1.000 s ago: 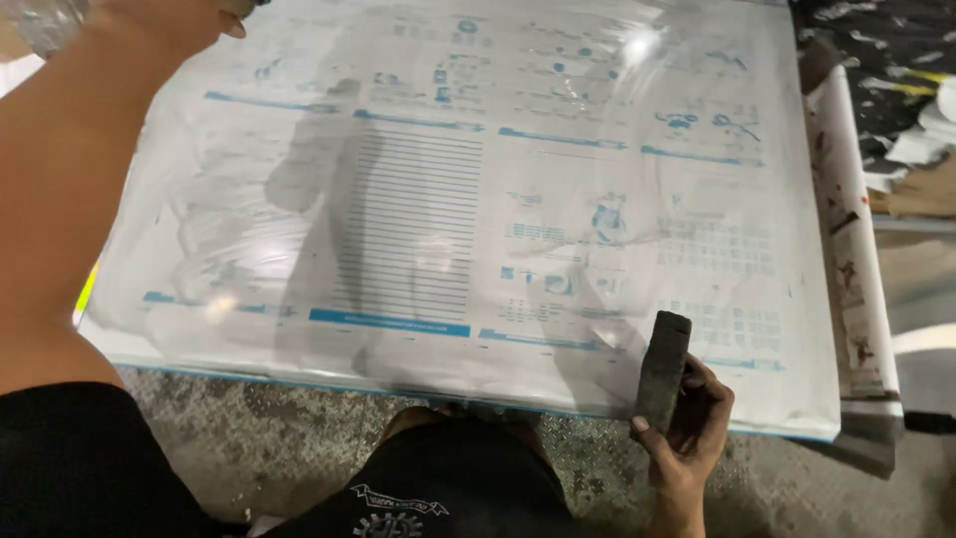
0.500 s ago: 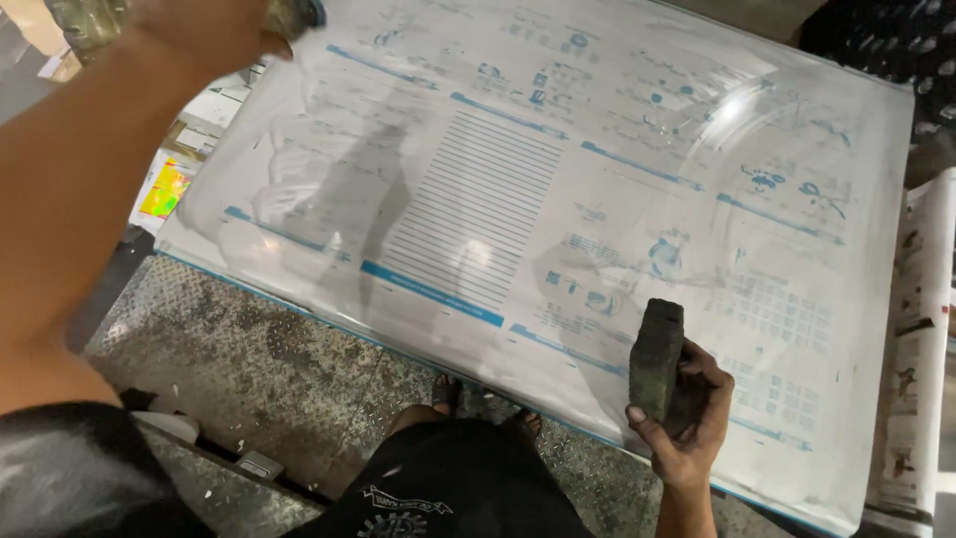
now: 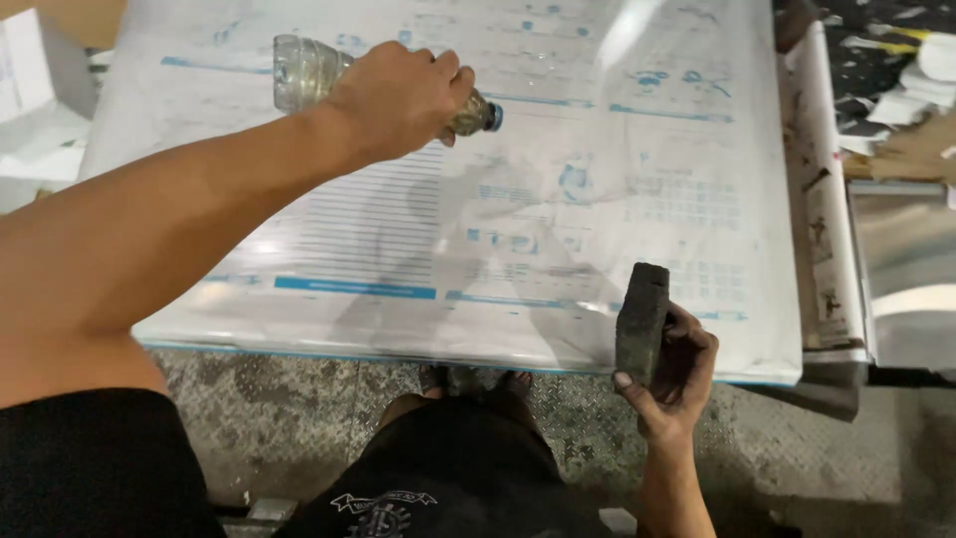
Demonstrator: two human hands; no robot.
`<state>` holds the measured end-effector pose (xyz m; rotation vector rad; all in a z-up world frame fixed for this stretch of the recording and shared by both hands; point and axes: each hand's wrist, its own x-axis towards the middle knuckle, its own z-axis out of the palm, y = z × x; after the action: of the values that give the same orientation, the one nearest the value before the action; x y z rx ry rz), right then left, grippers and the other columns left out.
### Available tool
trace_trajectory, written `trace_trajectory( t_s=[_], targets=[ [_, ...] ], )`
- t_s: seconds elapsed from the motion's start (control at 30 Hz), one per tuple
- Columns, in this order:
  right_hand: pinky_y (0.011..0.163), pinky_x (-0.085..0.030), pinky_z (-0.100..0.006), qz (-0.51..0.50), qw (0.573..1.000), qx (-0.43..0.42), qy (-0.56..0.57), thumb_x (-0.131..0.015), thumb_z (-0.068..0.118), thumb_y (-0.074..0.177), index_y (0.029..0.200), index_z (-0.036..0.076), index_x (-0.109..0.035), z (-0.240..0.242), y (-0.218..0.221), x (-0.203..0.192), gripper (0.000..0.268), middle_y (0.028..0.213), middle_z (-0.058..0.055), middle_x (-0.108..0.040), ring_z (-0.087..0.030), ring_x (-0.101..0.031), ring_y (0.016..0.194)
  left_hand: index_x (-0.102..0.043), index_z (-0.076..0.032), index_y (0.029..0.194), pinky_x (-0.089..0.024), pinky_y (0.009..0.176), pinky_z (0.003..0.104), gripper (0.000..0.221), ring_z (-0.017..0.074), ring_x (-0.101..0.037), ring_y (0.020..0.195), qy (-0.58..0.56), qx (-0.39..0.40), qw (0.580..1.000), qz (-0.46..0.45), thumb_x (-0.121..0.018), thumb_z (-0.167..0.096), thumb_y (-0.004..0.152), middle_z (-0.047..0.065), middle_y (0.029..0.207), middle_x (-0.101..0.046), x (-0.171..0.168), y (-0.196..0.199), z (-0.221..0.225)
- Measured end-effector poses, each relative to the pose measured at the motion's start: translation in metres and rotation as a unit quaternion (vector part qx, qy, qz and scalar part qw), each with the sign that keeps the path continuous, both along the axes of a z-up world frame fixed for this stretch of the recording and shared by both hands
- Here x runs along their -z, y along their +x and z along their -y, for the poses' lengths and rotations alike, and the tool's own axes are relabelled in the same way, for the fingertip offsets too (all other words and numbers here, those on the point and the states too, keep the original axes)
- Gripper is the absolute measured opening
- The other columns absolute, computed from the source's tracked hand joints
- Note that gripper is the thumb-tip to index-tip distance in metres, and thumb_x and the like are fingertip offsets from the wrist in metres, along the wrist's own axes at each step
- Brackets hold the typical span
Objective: Cleaning a large printing plate with a sponge and liquid.
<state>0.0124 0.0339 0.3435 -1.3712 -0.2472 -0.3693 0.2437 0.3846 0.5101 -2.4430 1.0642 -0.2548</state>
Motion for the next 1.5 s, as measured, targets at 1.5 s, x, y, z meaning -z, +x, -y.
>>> trace_trajectory(
  t_s=[1.5],
  targets=[
    [0.110, -0.049, -0.032, 0.006, 0.996, -0.087, -0.025, -0.086, 0.011, 0.088, 0.132, 0.007, -0.039, 0.004, -0.030, 0.019, 0.064, 0.142, -0.014, -0.048, -0.017, -0.053, 0.125, -0.068, -0.010, 0.126, -0.056, 0.058, 0.034, 0.058, 0.0229, -0.071, 0.072, 0.050, -0.412, 0.910, 0.015, -0.073, -0.059, 0.097, 0.009, 0.093, -0.071, 0.017, -0.291, -0.234]
  ],
)
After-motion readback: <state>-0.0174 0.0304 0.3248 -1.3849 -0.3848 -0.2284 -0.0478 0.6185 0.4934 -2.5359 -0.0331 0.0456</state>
